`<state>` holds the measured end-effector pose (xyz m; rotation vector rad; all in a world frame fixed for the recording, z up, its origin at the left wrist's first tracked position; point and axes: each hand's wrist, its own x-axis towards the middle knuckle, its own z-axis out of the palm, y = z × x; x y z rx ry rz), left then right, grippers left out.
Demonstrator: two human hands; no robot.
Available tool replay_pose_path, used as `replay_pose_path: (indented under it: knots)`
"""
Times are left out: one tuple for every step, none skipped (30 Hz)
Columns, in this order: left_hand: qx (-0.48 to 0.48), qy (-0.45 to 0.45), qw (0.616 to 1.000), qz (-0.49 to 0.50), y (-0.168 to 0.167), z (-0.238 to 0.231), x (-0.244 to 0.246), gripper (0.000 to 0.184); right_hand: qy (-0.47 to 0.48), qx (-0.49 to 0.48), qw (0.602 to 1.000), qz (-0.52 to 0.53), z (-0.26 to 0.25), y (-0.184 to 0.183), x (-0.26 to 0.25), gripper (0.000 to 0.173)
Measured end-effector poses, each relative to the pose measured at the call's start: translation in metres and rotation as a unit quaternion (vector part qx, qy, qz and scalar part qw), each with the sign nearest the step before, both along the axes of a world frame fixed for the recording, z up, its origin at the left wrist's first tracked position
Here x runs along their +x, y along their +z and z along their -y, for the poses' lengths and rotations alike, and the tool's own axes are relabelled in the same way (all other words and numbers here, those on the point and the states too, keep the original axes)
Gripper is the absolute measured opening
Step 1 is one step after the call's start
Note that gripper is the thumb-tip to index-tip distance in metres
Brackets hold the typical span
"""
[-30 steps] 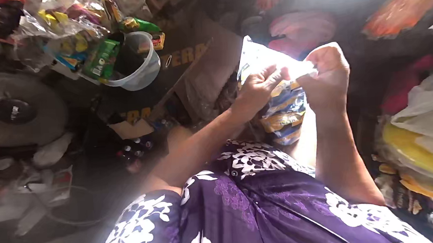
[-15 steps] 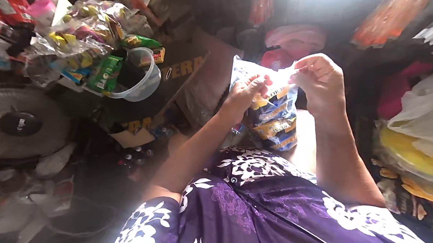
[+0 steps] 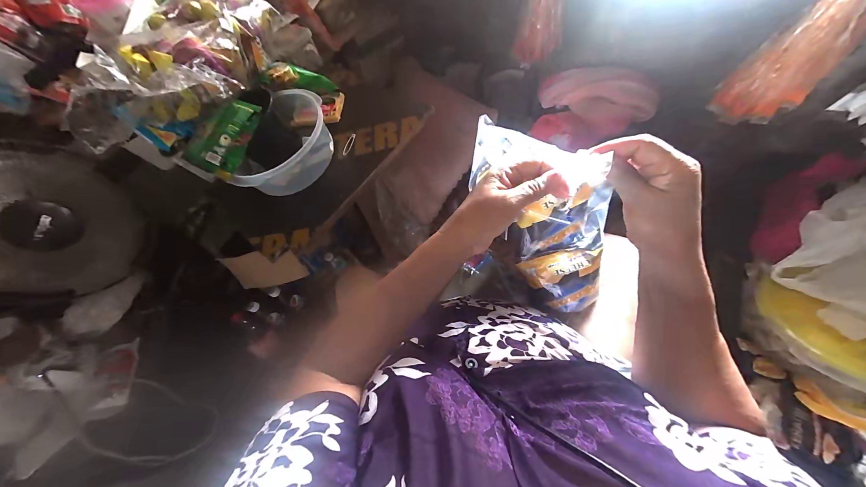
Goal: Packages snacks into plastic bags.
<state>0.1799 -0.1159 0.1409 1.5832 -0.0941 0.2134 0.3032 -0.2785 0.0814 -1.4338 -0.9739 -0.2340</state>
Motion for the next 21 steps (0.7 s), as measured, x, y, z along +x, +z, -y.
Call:
replay_pose_path:
  knots:
    - [0.002, 0.001, 1.0, 0.001, 0.0, 0.0, 0.0, 0.022, 0.0, 0.003, 1.0, -0.003, 0.0, 0.0, 0.0, 0.018]
    - [0.005, 0.0, 1.0, 0.004, -0.001, 0.0, -0.001, 0.021, -0.003, 0.0, 1.0, -0.007, 0.001, 0.001, -0.001, 0.018]
    - [0.005, -0.001, 1.0, 0.008, -0.002, 0.0, -0.001, 0.021, -0.005, -0.001, 1.0, -0.008, 0.002, 0.001, -0.002, 0.018]
    - [0.002, -0.004, 1.0, 0.015, -0.003, -0.001, -0.001, 0.022, -0.004, 0.002, 1.0, -0.005, 0.002, 0.001, -0.001, 0.018]
    - [0.0, -0.005, 1.0, 0.022, -0.004, -0.002, -0.001, 0.022, -0.002, 0.007, 1.0, -0.004, 0.003, 0.0, -0.001, 0.018]
    - [-0.002, -0.007, 1.0, 0.028, -0.006, -0.003, -0.002, 0.023, 0.001, 0.013, 1.0, -0.005, 0.003, -0.001, 0.0, 0.017]
    - [-0.005, -0.007, 0.999, 0.034, -0.006, -0.005, -0.002, 0.023, 0.004, 0.02, 1.0, -0.008, 0.005, -0.001, 0.002, 0.017]
    - [-0.009, -0.007, 0.999, 0.04, -0.006, -0.006, -0.003, 0.023, 0.005, 0.025, 1.0, -0.012, 0.008, -0.001, 0.004, 0.016]
    - [-0.005, -0.007, 0.999, 0.041, -0.005, -0.007, -0.005, 0.023, 0.004, 0.032, 0.999, -0.016, 0.011, -0.001, 0.007, 0.016]
    - [0.002, -0.007, 0.999, 0.039, -0.003, -0.007, -0.005, 0.024, 0.001, 0.036, 0.999, -0.012, 0.013, -0.001, 0.009, 0.016]
    - [0.008, -0.008, 0.999, 0.038, -0.001, -0.006, -0.005, 0.024, -0.007, 0.032, 0.999, 0.001, 0.013, 0.001, 0.008, 0.016]
    - [0.011, -0.01, 0.999, 0.039, 0.001, -0.005, -0.005, 0.023, -0.015, 0.025, 0.999, 0.017, 0.012, 0.003, 0.007, 0.016]
    - [0.012, -0.012, 0.999, 0.041, 0.002, -0.003, -0.005, 0.023, -0.016, 0.022, 0.999, 0.03, 0.01, 0.004, 0.005, 0.018]
    - [0.013, -0.014, 0.999, 0.046, 0.003, -0.002, -0.005, 0.021, -0.008, 0.026, 0.999, 0.038, 0.01, 0.004, 0.005, 0.019]
    - [0.018, -0.014, 0.998, 0.057, 0.003, -0.001, -0.005, 0.021, 0.0, 0.037, 0.999, 0.036, 0.01, 0.005, 0.006, 0.019]
    - [0.03, -0.016, 0.997, 0.074, 0.002, -0.001, -0.006, 0.02, 0.005, 0.051, 0.998, 0.028, 0.009, 0.005, 0.007, 0.018]
    - [0.052, -0.02, 0.994, 0.094, 0.002, -0.001, -0.007, 0.019, 0.012, 0.068, 0.998, 0.011, 0.009, 0.006, 0.008, 0.017]
    - [0.076, -0.026, 0.99, 0.113, 0.002, -0.001, -0.008, 0.018, 0.022, 0.084, 0.996, -0.007, 0.009, 0.006, 0.008, 0.017]
    - [0.104, -0.029, 0.986, 0.125, 0.002, -0.001, -0.01, 0.019, 0.037, 0.101, 0.994, -0.025, 0.009, 0.005, 0.007, 0.019]
    - [0.137, -0.026, 0.981, 0.133, 0.004, 0.0, -0.011, 0.019, 0.057, 0.118, 0.99, -0.046, 0.009, 0.005, 0.006, 0.023]
    - [0.168, -0.023, 0.975, 0.14, 0.005, 0.001, -0.013, 0.019, 0.078, 0.133, 0.985, -0.07, 0.008, 0.005, 0.005, 0.027]
